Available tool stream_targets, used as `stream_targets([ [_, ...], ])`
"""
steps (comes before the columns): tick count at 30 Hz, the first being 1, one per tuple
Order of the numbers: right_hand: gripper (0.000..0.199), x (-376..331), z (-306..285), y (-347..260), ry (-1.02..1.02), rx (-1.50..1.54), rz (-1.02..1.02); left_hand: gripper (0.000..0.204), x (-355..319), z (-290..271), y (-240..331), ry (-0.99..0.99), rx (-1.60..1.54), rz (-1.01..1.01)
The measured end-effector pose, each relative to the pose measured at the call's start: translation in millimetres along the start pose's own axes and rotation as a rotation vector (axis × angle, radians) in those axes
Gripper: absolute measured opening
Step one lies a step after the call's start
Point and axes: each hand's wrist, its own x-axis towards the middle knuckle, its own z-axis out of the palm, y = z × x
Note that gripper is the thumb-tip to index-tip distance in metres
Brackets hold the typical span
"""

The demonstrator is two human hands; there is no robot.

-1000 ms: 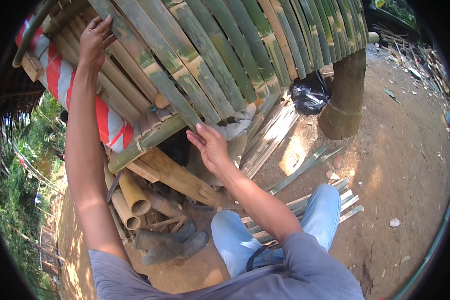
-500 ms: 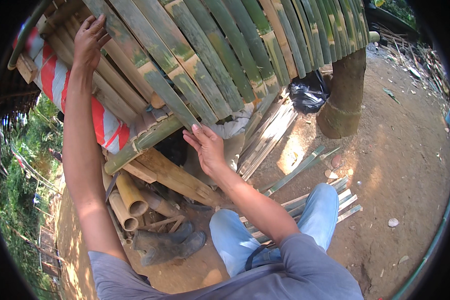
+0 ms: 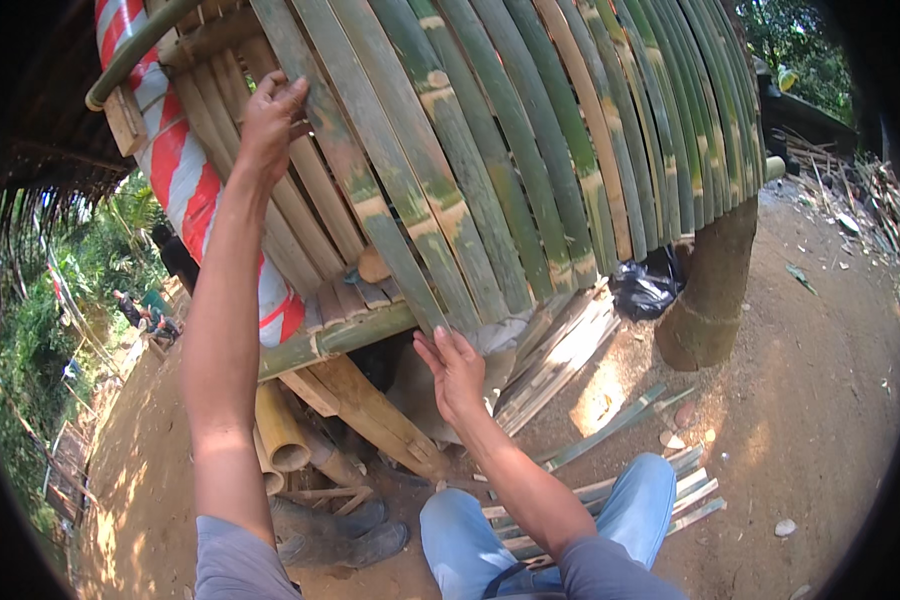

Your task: The person sits on the ground and assembles a bamboo structure by inserting split bamboo strips into a vertical frame. They use a wooden mallet to tap the strips into place and adjust their alignment with their hands. The person occasionally picks up new strips from a pile on the ground and continues the assembly process.

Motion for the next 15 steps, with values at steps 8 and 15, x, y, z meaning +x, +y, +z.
stream_targets([
  [8,0.022,-2.9,1.1,-0.6,0.015,0.008,0.011,0.024,-0.6,4.1,-0.4,0.021,-0.060,-0.002],
  [15,0.023,-3.3,3.6,1.5,0.019,0.008,-0.016,0.027,4.3,5.0,-4.4,0.040,-0.049,0.048],
])
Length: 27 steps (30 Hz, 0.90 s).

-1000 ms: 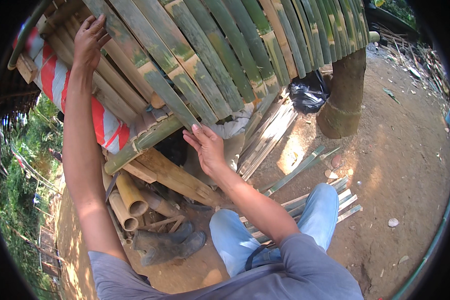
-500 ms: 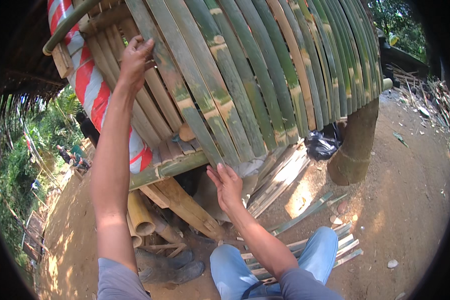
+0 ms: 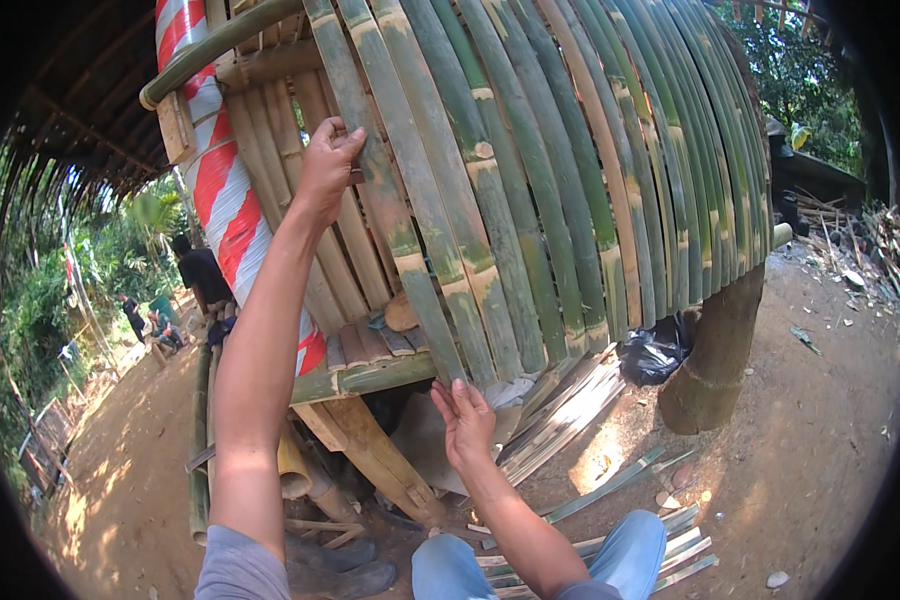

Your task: The person sits on the ground and assembles a bamboo structure by inserting split bamboo strips into a vertical frame. They use a wooden mallet to tap the strips into place and adjust their alignment with their hands. The person occasionally picks up new strips from a pile on the ground and continues the assembly process.

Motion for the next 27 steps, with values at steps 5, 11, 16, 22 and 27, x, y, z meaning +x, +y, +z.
stream_targets([
  [5,0.025,-2.3,2.7,-2.0,0.014,0.016,-0.013,0.029,1.4,3.6,-0.1,0.029,0.041,0.005],
  [11,0.025,-7.4,11.8,-4.4,0.031,0.030,0.022,0.031,2.9,1.0,1.9,0.082,0.127,0.028],
  [16,0.024,-3.9,8.4,-8.5,0.024,0.036,0.016,0.029,7.5,5.7,-6.2,0.086,0.110,0.047],
  [22,0.022,-1.1,2.6,-3.7,0.013,0.038,0.013,0.026,4.4,4.2,-4.4,0.040,0.148,0.032],
  [27,0.026,-1.1,2.9,-2.9,0.006,0.029,0.017,0.051,27.2,-16.8,-23.1,0.017,0.133,-0.052],
])
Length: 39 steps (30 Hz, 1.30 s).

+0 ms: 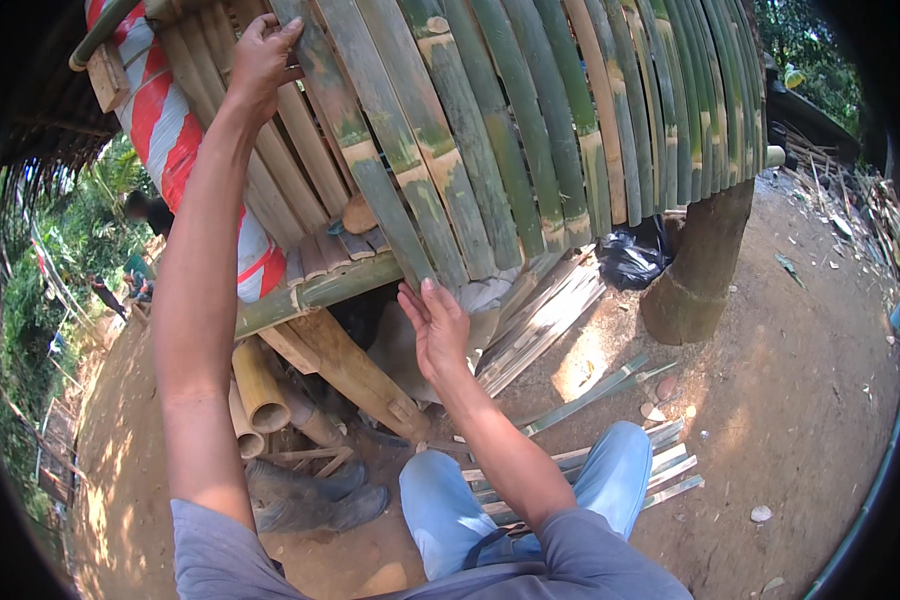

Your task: The person sits on the ground and assembles a bamboo structure by inserting split bamboo strips into a vertical frame. They use a wooden mallet to tap the strips into place and adjust their alignment with their hands. The person occasionally picks up new strips from a pile on the ground and continues the assembly process.

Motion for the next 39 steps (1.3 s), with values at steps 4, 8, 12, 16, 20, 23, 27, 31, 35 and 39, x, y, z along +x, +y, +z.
stream_targets([
  [4,0.029,-1.1,2.5,-0.2,0.025,-0.044,-0.021,0.021,-15.1,14.2,19.6,0.101,0.095,0.041],
  [8,0.028,-0.8,6.9,4.3,0.065,-0.042,-0.049,0.047,-29.2,30.6,15.2,0.336,0.384,0.441],
  [12,0.026,-0.3,9.5,1.7,0.083,-0.055,-0.054,0.079,-61.9,38.8,39.5,0.143,0.760,0.547],
  [16,0.025,-0.8,9.6,2.0,0.066,-0.064,-0.045,0.095,-60.5,28.8,39.8,0.099,0.958,0.546],
  [20,0.026,-0.9,4.3,2.4,0.064,-0.069,-0.039,0.098,-65.9,32.1,41.7,0.052,0.855,0.481],
  [23,0.027,-0.3,6.2,2.6,0.057,-0.063,-0.036,0.098,-67.3,33.0,38.2,0.032,0.839,0.476],
  [27,0.027,-3.0,10.4,-0.6,0.078,-0.075,-0.031,0.099,-66.4,36.8,54.2,-0.055,1.015,0.400],
  [31,0.025,-3.6,10.1,-1.2,0.096,-0.060,-0.034,0.100,-62.5,38.0,56.5,-0.087,1.101,0.431],
  [35,0.024,-4.8,12.1,0.4,0.084,-0.038,-0.031,0.078,-47.5,25.6,38.3,-0.097,1.027,0.644],
  [39,0.024,-5.0,14.1,-2.8,0.093,-0.034,-0.025,0.078,-49.5,28.5,36.5,-0.079,1.022,0.586],
])
